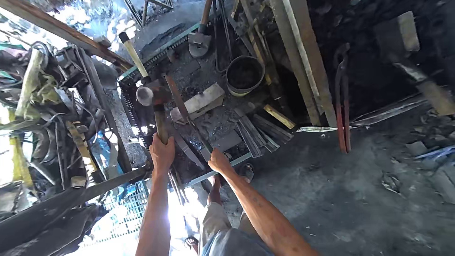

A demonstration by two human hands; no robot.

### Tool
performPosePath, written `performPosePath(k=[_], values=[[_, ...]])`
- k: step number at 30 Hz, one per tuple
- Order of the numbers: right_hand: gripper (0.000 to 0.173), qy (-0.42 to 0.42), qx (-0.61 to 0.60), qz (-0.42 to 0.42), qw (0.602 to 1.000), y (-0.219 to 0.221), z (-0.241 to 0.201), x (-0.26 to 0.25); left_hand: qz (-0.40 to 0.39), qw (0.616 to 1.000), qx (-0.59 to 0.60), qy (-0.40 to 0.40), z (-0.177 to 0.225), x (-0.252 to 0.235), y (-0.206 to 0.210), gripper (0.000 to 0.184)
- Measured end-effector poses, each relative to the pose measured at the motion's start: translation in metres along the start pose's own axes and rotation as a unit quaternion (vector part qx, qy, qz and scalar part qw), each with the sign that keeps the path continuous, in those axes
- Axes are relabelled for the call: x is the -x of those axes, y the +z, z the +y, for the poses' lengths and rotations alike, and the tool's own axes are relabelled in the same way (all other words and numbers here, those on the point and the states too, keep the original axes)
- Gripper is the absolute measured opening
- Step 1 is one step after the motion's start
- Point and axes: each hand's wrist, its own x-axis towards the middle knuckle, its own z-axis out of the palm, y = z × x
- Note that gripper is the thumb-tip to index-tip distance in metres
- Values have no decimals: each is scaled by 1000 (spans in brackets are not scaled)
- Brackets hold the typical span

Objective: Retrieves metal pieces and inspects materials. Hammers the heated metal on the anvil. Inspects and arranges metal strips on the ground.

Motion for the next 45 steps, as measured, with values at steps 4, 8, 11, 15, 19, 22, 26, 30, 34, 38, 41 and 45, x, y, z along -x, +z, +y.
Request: performPosePath(k=[4,8,11,15,19,22,26,30,34,38,41,45], values=[[59,5,12,-10,1000,-3,-3,-1,-25,999,-26,-3,-14,-8,44,36],[63,-7,34,-2,999,0,13,1,-155,984,-56,-60,-16,-33,56,33],[63,2,35,-9,999,7,48,24,-105,993,18,-58,5,-9,21,30],[59,21,33,-25,999,13,70,53,-11,1000,12,-27,26,11,10,39],[59,31,46,-26,998,12,66,50,-69,996,-45,-27,-3,-8,62,40],[66,27,65,-25,997,2,56,41,-147,983,-98,-48,-1,-27,61,34],[57,-10,36,-32,999,-12,33,33,-96,994,-49,-17,34,-14,17,31],[48,-12,37,-42,998,-35,14,26,-18,999,-35,17,45,15,0,35],[44,-6,63,-44,997,-52,14,25,-44,997,-71,-4,17,11,28,37],[47,3,111,-33,993,-68,15,30,-155,980,-121,-32,-8,-20,57,35],[54,13,141,-13,990,-87,16,38,-132,989,-65,-20,8,-15,41,34],[60,20,218,14,976,-108,14,54,-90,996,-20,-13,23,5,26,33]])
